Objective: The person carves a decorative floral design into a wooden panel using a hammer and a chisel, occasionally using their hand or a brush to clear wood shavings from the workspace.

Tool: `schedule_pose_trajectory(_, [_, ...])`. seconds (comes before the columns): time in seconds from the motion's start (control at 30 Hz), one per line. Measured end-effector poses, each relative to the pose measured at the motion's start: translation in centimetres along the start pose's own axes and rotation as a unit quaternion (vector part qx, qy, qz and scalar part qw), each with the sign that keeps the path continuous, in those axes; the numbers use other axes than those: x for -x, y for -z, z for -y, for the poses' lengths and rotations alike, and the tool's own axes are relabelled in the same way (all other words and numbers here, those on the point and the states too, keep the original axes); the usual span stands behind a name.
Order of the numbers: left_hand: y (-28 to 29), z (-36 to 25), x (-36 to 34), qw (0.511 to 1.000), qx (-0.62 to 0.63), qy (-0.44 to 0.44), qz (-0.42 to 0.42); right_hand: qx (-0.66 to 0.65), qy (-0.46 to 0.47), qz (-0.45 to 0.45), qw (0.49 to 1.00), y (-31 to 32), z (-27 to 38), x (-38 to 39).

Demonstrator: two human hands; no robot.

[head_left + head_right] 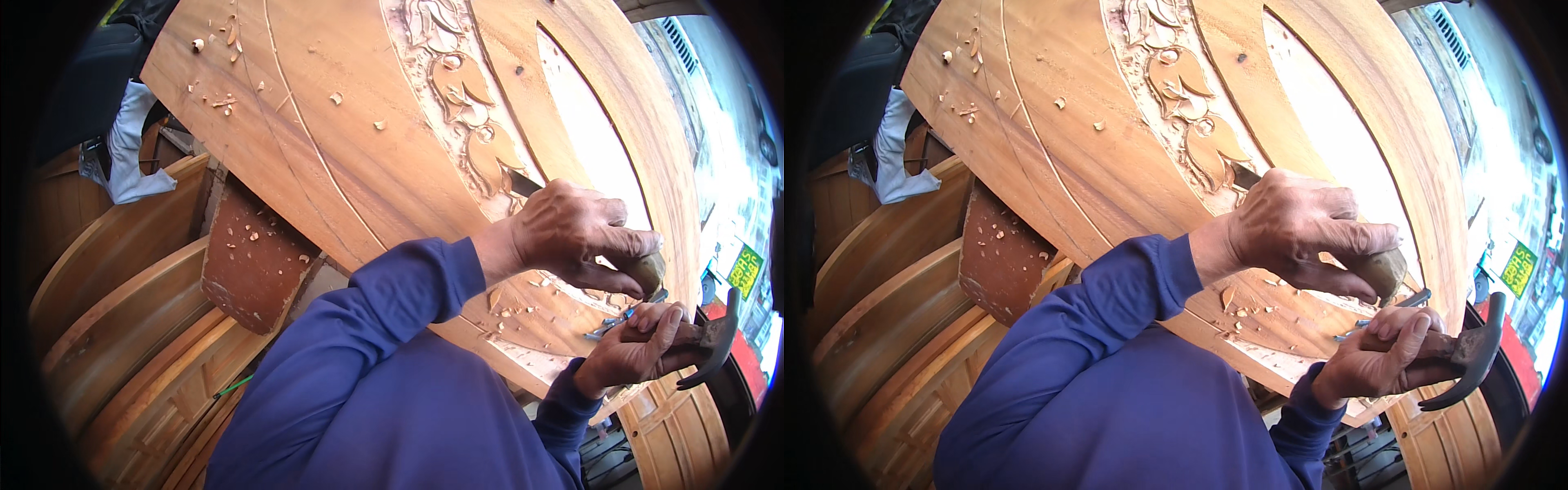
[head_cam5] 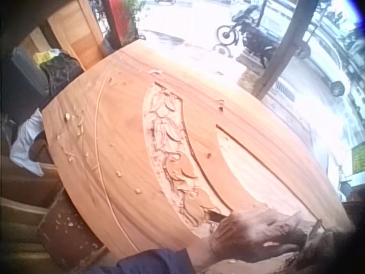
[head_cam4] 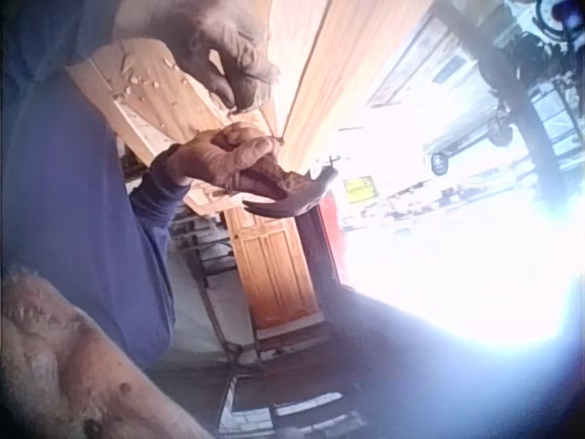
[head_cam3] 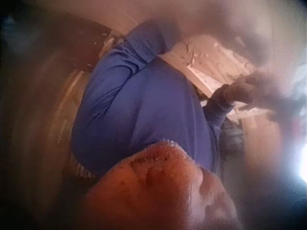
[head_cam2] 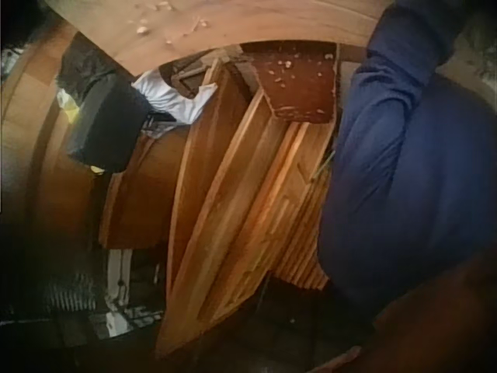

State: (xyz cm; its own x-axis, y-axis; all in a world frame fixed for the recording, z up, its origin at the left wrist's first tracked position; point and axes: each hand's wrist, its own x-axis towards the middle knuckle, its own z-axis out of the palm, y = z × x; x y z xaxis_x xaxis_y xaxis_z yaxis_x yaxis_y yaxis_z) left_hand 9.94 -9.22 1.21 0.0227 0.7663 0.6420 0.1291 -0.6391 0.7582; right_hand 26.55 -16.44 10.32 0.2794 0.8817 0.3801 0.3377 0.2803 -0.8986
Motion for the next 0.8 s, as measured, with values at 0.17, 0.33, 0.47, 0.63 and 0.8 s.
schedule_pose_trajectory(0.17, [0.1,0.6,-0.3,0.999,-0.003,0.017,-0.049,0.39,0.105,0.091,0.91,-0.9,-1.4,0.3])
schedule_pose_trajectory(0.33, [0.2,0.8,-1.2,0.998,-0.013,0.034,-0.047,0.145,-0.057,0.033,0.987,-0.3,-2.1,-0.8])
schedule_pose_trajectory(0.47, [0.4,1.7,-1.5,0.997,-0.015,0.038,-0.059,0.217,-0.052,0.142,0.964,-0.3,-2.6,-3.1])
schedule_pose_trajectory(0.63, [-0.3,2.4,-2.3,0.991,-0.054,0.02,-0.125,0.092,-0.057,0.077,0.991,-0.9,-4.5,-3.0])
schedule_pose_trajectory(0.8, [0.1,-2.6,-0.1,0.991,-0.098,-0.06,-0.065,0.102,-0.057,0.046,0.992,2.4,-4.3,0.5])
